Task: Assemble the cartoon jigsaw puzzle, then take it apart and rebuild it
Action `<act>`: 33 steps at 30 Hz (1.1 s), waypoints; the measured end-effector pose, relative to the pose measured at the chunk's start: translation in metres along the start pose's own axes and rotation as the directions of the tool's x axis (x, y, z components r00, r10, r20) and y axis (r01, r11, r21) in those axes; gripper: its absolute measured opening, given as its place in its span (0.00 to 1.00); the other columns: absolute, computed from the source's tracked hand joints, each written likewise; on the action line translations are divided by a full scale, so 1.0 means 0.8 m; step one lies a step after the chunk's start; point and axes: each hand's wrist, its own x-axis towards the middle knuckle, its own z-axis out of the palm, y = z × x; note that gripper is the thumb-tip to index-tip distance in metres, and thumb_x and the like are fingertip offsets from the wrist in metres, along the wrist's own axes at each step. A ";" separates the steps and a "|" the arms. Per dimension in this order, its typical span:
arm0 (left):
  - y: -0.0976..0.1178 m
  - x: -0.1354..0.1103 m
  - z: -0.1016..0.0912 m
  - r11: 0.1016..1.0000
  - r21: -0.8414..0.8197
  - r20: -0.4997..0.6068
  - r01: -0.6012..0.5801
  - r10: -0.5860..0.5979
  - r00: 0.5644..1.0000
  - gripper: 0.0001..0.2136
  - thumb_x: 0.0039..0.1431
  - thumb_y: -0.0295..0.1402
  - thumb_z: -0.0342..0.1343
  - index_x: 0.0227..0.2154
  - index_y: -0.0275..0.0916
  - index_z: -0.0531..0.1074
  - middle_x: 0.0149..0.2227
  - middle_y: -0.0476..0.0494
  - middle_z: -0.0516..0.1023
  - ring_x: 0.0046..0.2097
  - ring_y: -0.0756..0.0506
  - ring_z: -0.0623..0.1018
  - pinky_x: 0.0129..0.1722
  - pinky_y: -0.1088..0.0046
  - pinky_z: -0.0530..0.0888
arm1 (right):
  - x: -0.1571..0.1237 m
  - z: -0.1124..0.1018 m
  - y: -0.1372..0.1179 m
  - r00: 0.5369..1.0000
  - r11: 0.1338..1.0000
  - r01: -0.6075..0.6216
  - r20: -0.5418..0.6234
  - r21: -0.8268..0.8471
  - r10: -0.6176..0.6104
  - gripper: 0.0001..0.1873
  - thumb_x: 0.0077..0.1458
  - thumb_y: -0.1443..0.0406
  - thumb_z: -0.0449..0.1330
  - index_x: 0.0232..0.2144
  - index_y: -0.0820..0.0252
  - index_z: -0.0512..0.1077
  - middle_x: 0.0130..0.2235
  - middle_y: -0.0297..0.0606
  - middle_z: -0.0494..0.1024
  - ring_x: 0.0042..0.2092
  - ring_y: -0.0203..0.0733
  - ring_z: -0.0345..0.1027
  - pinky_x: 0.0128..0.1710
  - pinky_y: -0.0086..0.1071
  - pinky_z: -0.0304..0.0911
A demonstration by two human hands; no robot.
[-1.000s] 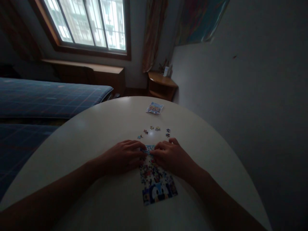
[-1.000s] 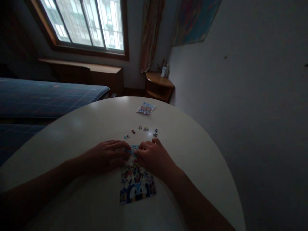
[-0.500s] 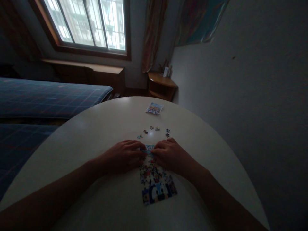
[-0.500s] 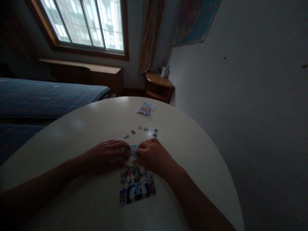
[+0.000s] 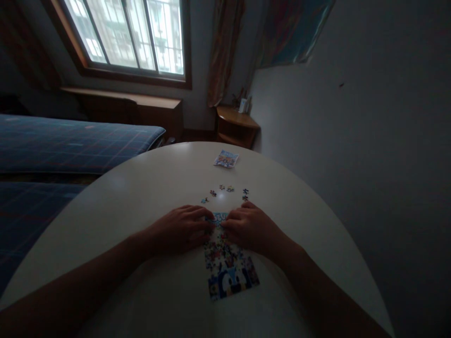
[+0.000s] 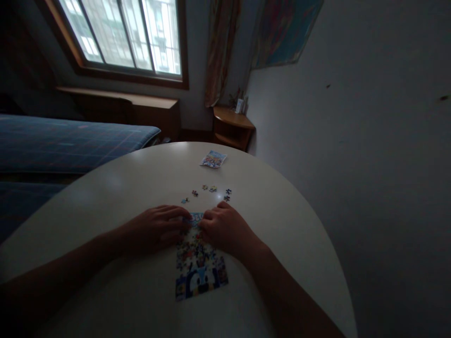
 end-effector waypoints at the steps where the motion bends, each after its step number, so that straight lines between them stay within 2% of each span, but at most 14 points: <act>1: 0.000 0.000 0.000 1.000 0.003 0.002 0.001 -0.001 1.000 0.11 0.67 0.35 0.54 0.50 0.47 0.70 0.53 0.45 0.73 0.53 0.43 0.74 0.54 0.60 0.72 | 0.000 0.000 0.000 1.000 1.000 -0.001 0.000 0.009 0.001 0.06 0.58 0.67 0.60 0.34 0.57 0.78 0.35 0.36 0.80 0.35 0.38 0.72 0.43 0.35 0.55; 6: 0.001 0.001 0.000 1.000 0.008 0.021 0.013 -0.013 1.000 0.10 0.67 0.35 0.54 0.50 0.46 0.70 0.53 0.46 0.73 0.53 0.42 0.74 0.54 0.58 0.72 | -0.006 -0.002 0.005 0.998 0.983 -0.047 -0.030 0.176 0.054 0.10 0.55 0.66 0.64 0.42 0.57 0.78 0.41 0.39 0.81 0.41 0.40 0.73 0.47 0.37 0.59; 9: 0.000 0.001 0.001 1.000 0.018 0.016 0.005 -0.005 1.000 0.10 0.67 0.35 0.54 0.50 0.46 0.70 0.52 0.45 0.73 0.52 0.42 0.75 0.53 0.58 0.73 | -0.013 -0.009 0.009 0.991 0.958 -0.119 -0.022 0.261 0.129 0.11 0.52 0.66 0.66 0.40 0.58 0.78 0.43 0.40 0.80 0.44 0.42 0.73 0.49 0.38 0.61; 13: -0.002 0.000 0.003 1.000 0.025 0.002 -0.011 0.011 1.000 0.10 0.67 0.36 0.54 0.50 0.46 0.70 0.53 0.45 0.73 0.53 0.42 0.74 0.54 0.58 0.73 | -0.022 -0.017 0.018 0.979 0.934 -0.198 0.009 0.298 0.204 0.08 0.54 0.69 0.65 0.38 0.57 0.79 0.41 0.39 0.81 0.43 0.41 0.74 0.49 0.38 0.62; 17: -0.002 0.000 0.006 0.999 0.008 -0.001 -0.042 0.042 0.999 0.11 0.67 0.34 0.53 0.51 0.43 0.69 0.57 0.45 0.72 0.57 0.41 0.71 0.57 0.58 0.71 | -0.028 -0.014 0.030 0.978 0.927 -0.201 0.020 0.316 0.206 0.07 0.56 0.69 0.63 0.37 0.56 0.79 0.39 0.38 0.81 0.41 0.38 0.75 0.46 0.36 0.62; 21: 0.000 0.001 0.005 0.999 -0.024 0.008 -0.037 0.037 0.999 0.10 0.68 0.33 0.52 0.49 0.42 0.69 0.57 0.45 0.73 0.58 0.42 0.72 0.58 0.57 0.71 | -0.032 -0.012 0.036 0.975 0.919 -0.217 0.027 0.328 0.220 0.07 0.58 0.70 0.62 0.36 0.55 0.79 0.40 0.37 0.81 0.41 0.37 0.75 0.46 0.35 0.62; 28: 0.004 0.005 0.005 0.999 -0.033 -0.006 -0.021 0.021 1.000 0.16 0.68 0.35 0.51 0.57 0.42 0.65 0.55 0.42 0.74 0.56 0.41 0.73 0.56 0.57 0.72 | -0.027 -0.012 0.018 0.945 0.899 -0.314 0.007 0.304 0.328 0.02 0.56 0.66 0.64 0.33 0.56 0.78 0.40 0.37 0.80 0.43 0.41 0.73 0.46 0.38 0.61; 33: 0.004 0.005 0.008 0.998 0.017 -0.022 -0.063 0.063 0.998 0.16 0.69 0.36 0.49 0.58 0.44 0.66 0.54 0.41 0.73 0.56 0.41 0.72 0.57 0.57 0.71 | -0.018 -0.010 -0.004 0.897 0.861 -0.435 0.047 0.264 0.439 0.06 0.53 0.61 0.67 0.33 0.56 0.78 0.40 0.38 0.79 0.44 0.46 0.72 0.46 0.41 0.59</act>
